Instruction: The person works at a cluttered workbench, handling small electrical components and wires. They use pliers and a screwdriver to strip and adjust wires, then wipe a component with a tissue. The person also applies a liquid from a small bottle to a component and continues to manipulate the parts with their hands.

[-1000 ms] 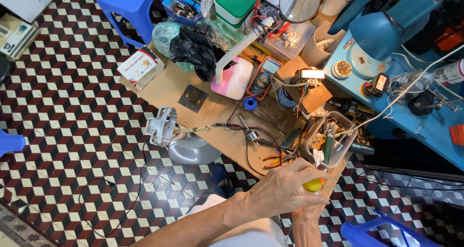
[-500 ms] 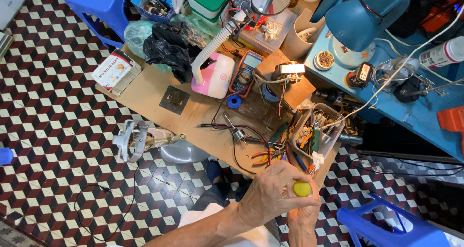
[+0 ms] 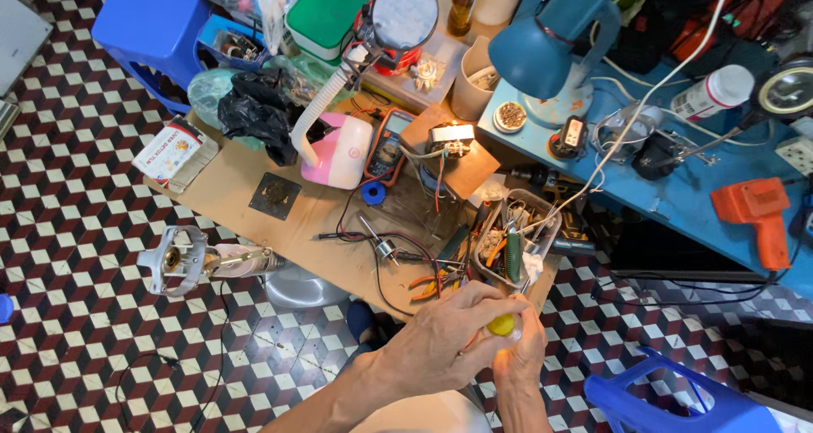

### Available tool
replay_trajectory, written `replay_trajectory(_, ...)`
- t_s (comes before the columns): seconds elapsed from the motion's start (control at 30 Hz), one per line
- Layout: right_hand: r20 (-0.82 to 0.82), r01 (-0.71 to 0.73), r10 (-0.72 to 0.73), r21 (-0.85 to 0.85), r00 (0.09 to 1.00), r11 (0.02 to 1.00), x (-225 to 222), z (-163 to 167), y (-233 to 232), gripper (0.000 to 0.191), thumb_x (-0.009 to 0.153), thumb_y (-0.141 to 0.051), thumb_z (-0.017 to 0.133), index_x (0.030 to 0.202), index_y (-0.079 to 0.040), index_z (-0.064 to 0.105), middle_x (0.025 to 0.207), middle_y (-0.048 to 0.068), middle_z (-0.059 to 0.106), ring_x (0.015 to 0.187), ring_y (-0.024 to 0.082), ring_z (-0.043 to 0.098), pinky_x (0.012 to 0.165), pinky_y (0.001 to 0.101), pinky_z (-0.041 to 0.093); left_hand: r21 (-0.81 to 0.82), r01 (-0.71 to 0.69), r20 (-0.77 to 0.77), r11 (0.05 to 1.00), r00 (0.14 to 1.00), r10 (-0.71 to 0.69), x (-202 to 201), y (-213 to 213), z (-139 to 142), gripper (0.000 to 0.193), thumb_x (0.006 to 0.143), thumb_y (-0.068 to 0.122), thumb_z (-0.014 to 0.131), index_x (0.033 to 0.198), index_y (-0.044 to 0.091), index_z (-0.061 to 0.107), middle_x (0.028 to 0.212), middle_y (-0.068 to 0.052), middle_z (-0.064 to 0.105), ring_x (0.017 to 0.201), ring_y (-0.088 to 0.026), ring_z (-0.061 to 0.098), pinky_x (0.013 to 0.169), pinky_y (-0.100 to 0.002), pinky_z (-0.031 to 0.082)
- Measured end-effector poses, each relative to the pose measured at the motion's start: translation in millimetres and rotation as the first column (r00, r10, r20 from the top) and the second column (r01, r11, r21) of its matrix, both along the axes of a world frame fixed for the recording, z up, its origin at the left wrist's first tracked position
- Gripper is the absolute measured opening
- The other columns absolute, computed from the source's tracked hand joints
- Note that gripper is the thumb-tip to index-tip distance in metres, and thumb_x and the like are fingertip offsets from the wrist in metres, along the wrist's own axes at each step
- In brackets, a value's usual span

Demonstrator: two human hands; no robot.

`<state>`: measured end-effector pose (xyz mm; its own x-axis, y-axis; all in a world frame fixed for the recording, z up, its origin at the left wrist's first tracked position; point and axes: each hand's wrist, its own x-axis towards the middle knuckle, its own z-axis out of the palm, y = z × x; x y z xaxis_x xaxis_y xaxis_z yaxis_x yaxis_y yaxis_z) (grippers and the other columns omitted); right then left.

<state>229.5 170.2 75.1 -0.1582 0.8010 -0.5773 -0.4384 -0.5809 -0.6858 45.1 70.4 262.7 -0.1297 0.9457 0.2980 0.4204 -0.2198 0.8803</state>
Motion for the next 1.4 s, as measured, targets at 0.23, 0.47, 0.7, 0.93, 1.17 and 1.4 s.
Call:
replay_trajectory(0.23, 0.036, 0.037, -0.035, -0.07, 0.999, 0.997, 32, 15, 47, 0.02, 0.098, -0.018, 0.062, 0.108, -0.001, 0.064, 0.1, 0.007, 0.068, 0.089, 0.019, 0.07, 0.076, 0.0373, 0.058, -0.229, -0.275, 0.178, 0.934, 0.931, 0.318, 47, 50, 1, 0.041, 0.08, 0.024, 0.087, 0.111, 0.003, 0.07, 0.097, -0.012, 0.065, 0.073, -0.02, 0.067, 0.063, -0.031, 0.056)
replay_trajectory(0.47, 0.069, 0.072, -0.066, -0.091, 0.995, 0.993, 82, 9, 69, 0.021, 0.1, -0.023, 0.064, 0.104, -0.003, 0.062, 0.093, 0.006, 0.068, 0.082, 0.019, 0.07, 0.068, 0.0347, 0.056, -0.029, -0.446, -0.018, 0.895, 0.895, 0.445, 40, 159, -68, 0.036, 0.088, 0.012, 0.076, 0.121, 0.003, 0.066, 0.107, -0.017, 0.062, 0.087, -0.03, 0.068, 0.076, -0.038, 0.056)
replay_trajectory(0.7, 0.157, 0.208, -0.18, -0.18, 0.971, 0.961, 156, -50, 81, 0.027, 0.103, -0.03, 0.053, 0.11, -0.005, 0.056, 0.08, 0.019, 0.066, 0.069, 0.03, 0.067, 0.062, 0.0432, 0.056, 0.192, -0.457, -0.144, 0.868, 0.862, 0.486, -7, 307, -142, 0.042, 0.085, -0.002, 0.067, 0.127, 0.004, 0.06, 0.112, -0.019, 0.063, 0.096, -0.038, 0.066, 0.08, -0.044, 0.053)
replay_trajectory(0.93, 0.246, 0.187, -0.125, -0.248, 0.961, 0.951, 201, -93, 78, 0.035, 0.108, -0.039, 0.038, 0.114, -0.006, 0.049, 0.08, 0.024, 0.067, 0.067, 0.032, 0.066, 0.065, 0.0444, 0.055, -0.163, -0.464, 0.079, 0.871, 0.874, 0.48, -2, 355, -196, 0.038, 0.093, -0.002, 0.059, 0.127, 0.012, 0.063, 0.103, -0.011, 0.067, 0.072, -0.032, 0.066, 0.064, -0.041, 0.054)
replay_trajectory(1.17, 0.195, 0.278, -0.232, -0.254, 0.953, 0.926, 158, -45, 89, 0.03, 0.108, -0.034, 0.04, 0.113, -0.007, 0.051, 0.077, 0.01, 0.058, 0.067, 0.028, 0.063, 0.061, 0.0446, 0.05, 0.028, -0.507, 0.087, 0.862, 0.86, 0.503, -5, 361, -194, 0.027, 0.094, 0.002, 0.062, 0.12, 0.007, 0.066, 0.094, -0.016, 0.07, 0.074, -0.026, 0.066, 0.064, -0.036, 0.054)
replay_trajectory(1.4, 0.203, 0.211, -0.166, -0.225, 0.965, 0.951, 115, 2, 95, 0.027, 0.106, -0.031, 0.045, 0.107, -0.005, 0.055, 0.075, 0.011, 0.057, 0.065, 0.027, 0.062, 0.06, 0.0455, 0.05, -0.221, -0.568, 0.024, 0.793, 0.81, 0.586, -14, 372, -192, 0.014, 0.1, 0.014, 0.063, 0.109, 0.007, 0.071, 0.083, -0.022, 0.072, 0.071, -0.033, 0.071, 0.065, -0.043, 0.055)
